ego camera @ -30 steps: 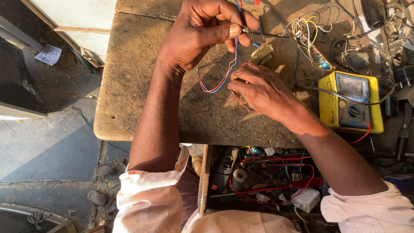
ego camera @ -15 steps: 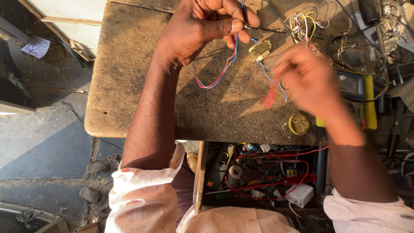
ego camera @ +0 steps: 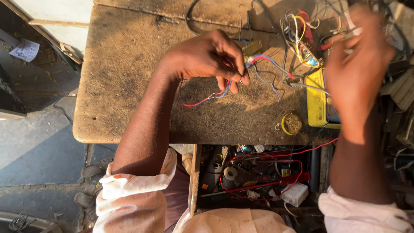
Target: The person works at a cluttered workbench, manipulating a small circuit board with multiple wires. They use a screwdriver to adjust components on the board and handle various colored wires, occasionally connecting them to a yellow multimeter. The person repeatedly twists and separates wires while adjusting the board.
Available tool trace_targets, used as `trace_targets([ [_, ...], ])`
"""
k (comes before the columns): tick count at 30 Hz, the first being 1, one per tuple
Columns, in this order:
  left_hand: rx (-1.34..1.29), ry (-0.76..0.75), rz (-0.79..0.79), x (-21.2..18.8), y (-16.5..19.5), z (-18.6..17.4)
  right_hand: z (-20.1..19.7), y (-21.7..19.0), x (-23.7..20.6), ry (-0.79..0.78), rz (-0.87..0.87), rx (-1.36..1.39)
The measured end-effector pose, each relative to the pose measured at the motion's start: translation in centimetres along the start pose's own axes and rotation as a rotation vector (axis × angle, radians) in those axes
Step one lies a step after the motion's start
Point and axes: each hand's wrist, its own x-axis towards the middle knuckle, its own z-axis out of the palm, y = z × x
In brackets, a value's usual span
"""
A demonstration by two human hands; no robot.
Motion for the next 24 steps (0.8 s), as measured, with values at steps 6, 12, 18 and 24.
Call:
trace_targets([
  [6, 0.033, -0.104, -0.216, 1.8, -2.3, 2.5, 2.5, -8.1, -6.7, -0.257, 0.323, 0.233],
  [12, 0.236, -0.140, -0.326, 2.9, -3.2, 4.4, 3.4, -7.1, -8.9, -0.230, 0.349, 0.573],
  [18, 0.267, -0.086, -0.229, 2.8, -3.9, 4.5, 3.8, -2.6, -10.4, -0.215, 0.472, 0.467],
  [24, 0.319, -0.027, -0.038, 3.2, -4.6, 4.5, 2.8, -2.6, -8.0, -0.231, 0.303, 0.179],
])
